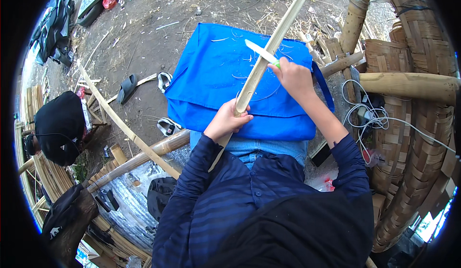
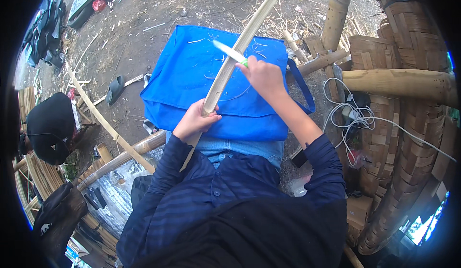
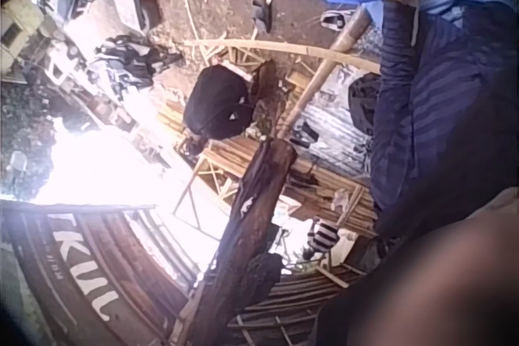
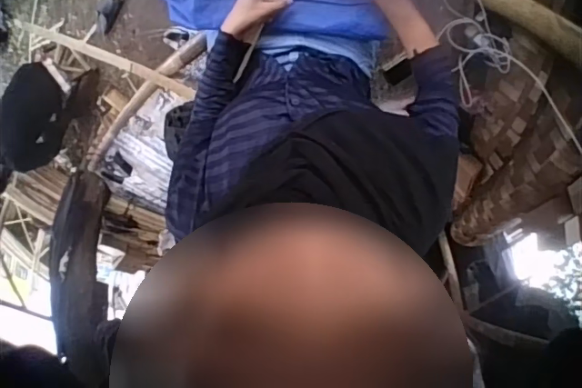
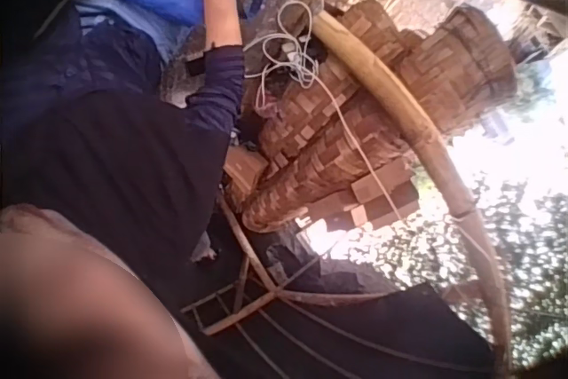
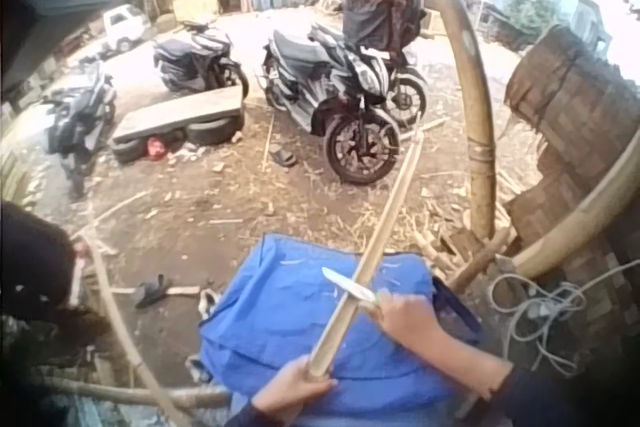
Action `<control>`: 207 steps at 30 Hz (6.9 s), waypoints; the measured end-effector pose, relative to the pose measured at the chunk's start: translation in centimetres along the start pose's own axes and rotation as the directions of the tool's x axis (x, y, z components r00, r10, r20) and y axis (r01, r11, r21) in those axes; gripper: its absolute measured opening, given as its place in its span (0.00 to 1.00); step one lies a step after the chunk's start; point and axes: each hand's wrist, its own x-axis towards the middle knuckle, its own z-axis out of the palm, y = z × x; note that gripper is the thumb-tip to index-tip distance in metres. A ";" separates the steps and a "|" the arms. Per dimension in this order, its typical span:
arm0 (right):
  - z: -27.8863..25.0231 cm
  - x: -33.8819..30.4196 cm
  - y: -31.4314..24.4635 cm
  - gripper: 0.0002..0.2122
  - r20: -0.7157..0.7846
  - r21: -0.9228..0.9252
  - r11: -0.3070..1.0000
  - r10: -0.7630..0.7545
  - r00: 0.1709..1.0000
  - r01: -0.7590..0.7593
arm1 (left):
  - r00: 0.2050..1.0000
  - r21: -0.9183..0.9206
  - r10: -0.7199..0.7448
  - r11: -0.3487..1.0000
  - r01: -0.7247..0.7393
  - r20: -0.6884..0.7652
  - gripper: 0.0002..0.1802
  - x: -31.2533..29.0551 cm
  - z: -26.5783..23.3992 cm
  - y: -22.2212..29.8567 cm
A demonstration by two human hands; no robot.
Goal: Using a small knife to whittle or scrape a long strip of bamboo.
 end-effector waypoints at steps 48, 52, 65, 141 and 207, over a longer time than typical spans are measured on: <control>0.4 -4.7 -7.6 0.20 0.063 0.474 0.880 -0.043 0.997 0.008 | 0.966 -0.438 -0.083 0.880 0.186 0.244 0.10 0.1 -3.2 -0.6; -0.7 -2.5 -3.8 0.21 0.193 0.444 0.873 0.128 0.973 -0.203 | 0.969 -0.382 -0.029 0.916 0.124 0.244 0.12 -0.3 -2.7 -0.4; -1.2 -1.4 -0.7 0.23 0.289 0.442 0.827 0.235 0.928 -0.347 | 0.982 -0.287 -0.063 0.951 0.113 0.176 0.12 -0.2 -1.5 0.3; -2.8 -5.1 -4.5 0.17 0.231 0.416 0.896 -0.269 0.935 0.155 | 0.997 -0.219 -0.070 0.973 0.075 0.033 0.13 -1.5 -0.4 0.9; -4.2 -0.3 -3.9 0.26 0.362 0.858 0.291 0.242 0.900 -0.423 | 0.932 -0.204 -0.056 0.969 0.137 0.358 0.23 0.6 -1.1 6.2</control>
